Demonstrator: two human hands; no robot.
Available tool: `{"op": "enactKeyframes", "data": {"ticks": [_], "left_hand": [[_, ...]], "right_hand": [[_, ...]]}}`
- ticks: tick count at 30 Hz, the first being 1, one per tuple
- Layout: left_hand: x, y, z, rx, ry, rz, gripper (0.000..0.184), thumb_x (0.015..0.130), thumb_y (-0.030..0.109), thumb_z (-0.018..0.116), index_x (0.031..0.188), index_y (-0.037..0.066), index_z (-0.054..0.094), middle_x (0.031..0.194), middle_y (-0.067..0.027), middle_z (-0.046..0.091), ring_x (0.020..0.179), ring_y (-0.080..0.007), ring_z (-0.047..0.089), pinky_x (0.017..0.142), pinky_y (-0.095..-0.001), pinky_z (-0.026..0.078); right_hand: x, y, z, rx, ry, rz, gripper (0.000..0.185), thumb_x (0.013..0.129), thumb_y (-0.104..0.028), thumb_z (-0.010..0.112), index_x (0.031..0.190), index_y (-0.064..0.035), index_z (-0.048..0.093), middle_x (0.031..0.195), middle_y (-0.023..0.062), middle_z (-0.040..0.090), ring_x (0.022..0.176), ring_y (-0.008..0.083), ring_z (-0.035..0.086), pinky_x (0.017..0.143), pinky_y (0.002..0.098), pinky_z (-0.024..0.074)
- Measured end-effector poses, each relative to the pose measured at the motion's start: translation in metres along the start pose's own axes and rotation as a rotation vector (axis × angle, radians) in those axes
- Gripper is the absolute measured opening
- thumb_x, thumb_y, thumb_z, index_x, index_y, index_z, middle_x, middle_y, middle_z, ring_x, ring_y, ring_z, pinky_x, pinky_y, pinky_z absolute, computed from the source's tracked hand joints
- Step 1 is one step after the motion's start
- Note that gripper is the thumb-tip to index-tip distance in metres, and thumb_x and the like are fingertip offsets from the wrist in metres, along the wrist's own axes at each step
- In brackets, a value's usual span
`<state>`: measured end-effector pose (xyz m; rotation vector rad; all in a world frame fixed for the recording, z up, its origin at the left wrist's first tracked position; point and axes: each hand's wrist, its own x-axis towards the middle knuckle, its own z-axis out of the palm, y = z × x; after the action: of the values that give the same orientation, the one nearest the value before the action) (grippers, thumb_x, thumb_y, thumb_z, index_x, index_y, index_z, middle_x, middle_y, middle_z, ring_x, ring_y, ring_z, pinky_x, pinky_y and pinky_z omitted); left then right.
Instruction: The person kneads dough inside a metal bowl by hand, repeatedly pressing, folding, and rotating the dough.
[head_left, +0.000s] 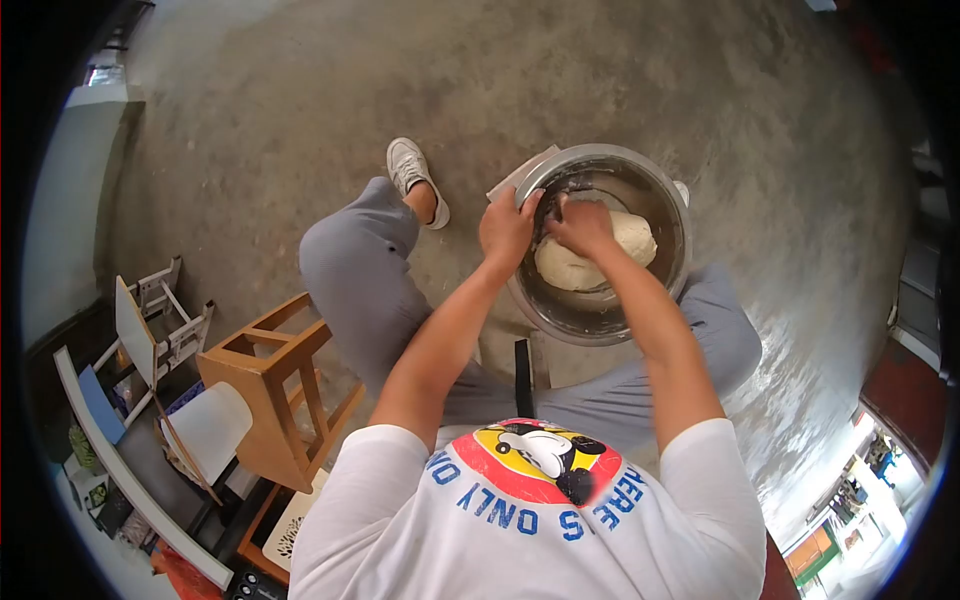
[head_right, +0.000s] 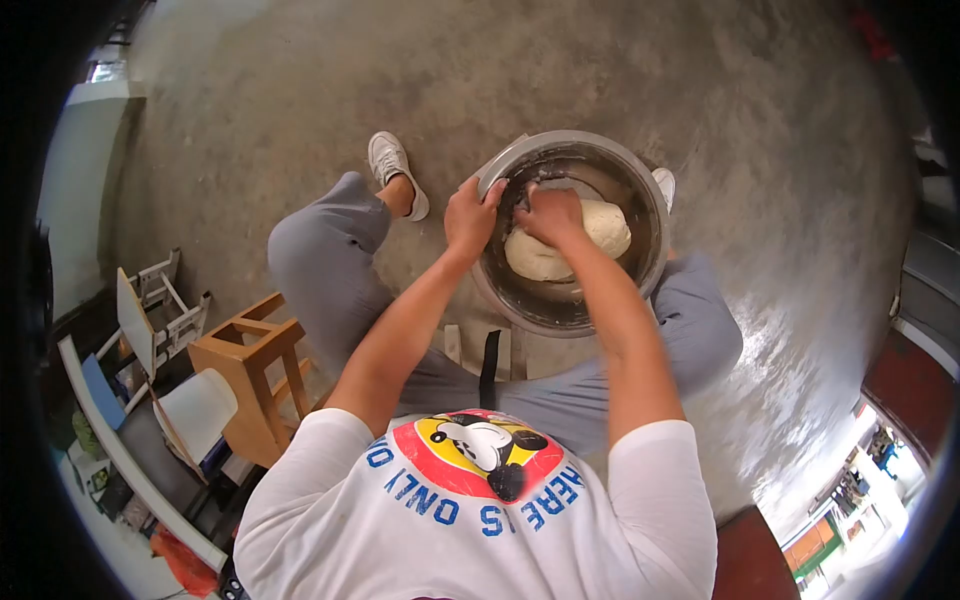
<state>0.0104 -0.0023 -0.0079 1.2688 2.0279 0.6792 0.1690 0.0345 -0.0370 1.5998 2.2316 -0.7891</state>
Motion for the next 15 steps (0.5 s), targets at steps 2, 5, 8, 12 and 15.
{"op": "enactKeyframes", "data": {"ticks": [2,5,8,12,15], "left_hand": [[-0.004,-0.004,0.000,0.002,-0.014,-0.009,0.048,0.092,0.051,0.063,0.090,0.003,0.062,0.081,-0.0215,0.068,0.081,-0.0443,0.065,0.070,-0.0517,0.049],[0.000,0.002,-0.002,-0.008,-0.047,-0.042,0.047,0.092,0.051,0.063,0.096,0.004,0.065,0.087,-0.0205,0.069,0.086,-0.0423,0.066,0.074,-0.0502,0.050],[-0.003,0.005,-0.008,0.007,-0.106,-0.092,0.046,0.092,0.050,0.064,0.106,0.006,0.068,0.095,-0.0192,0.071,0.093,-0.0394,0.067,0.078,-0.0478,0.050],[0.000,0.007,-0.008,-0.015,-0.121,-0.100,0.046,0.092,0.050,0.063,0.106,0.006,0.069,0.098,-0.0186,0.071,0.094,-0.0388,0.066,0.079,-0.0474,0.050],[-0.001,0.001,-0.004,-0.028,-0.106,-0.082,0.045,0.092,0.050,0.064,0.105,0.007,0.069,0.097,-0.0185,0.071,0.093,-0.0390,0.066,0.079,-0.0473,0.050]], "right_hand": [[-0.005,0.017,-0.003,0.191,0.024,-0.070,0.043,0.083,-0.048,0.063,0.103,-0.0098,0.068,0.096,0.0170,0.072,0.095,0.0337,0.068,0.088,0.0477,0.0484],[-0.017,0.058,-0.023,0.372,0.161,-0.105,0.052,0.079,-0.048,0.071,0.109,-0.0065,0.069,0.105,0.0207,0.070,0.102,0.0366,0.066,0.092,0.0449,0.0494],[-0.041,0.094,-0.027,0.322,0.130,0.097,0.063,0.078,-0.049,0.075,0.116,0.0004,0.067,0.112,0.0231,0.068,0.109,0.0358,0.064,0.095,0.0408,0.0494],[-0.071,0.100,-0.006,0.584,0.147,0.289,0.066,0.078,-0.042,0.081,0.120,0.0068,0.065,0.111,0.0190,0.070,0.107,0.0297,0.067,0.094,0.0383,0.0509],[-0.084,0.102,-0.006,0.889,-0.033,0.381,0.063,0.077,-0.032,0.086,0.122,0.0069,0.063,0.108,0.0159,0.071,0.101,0.0251,0.068,0.090,0.0363,0.0532]]}}
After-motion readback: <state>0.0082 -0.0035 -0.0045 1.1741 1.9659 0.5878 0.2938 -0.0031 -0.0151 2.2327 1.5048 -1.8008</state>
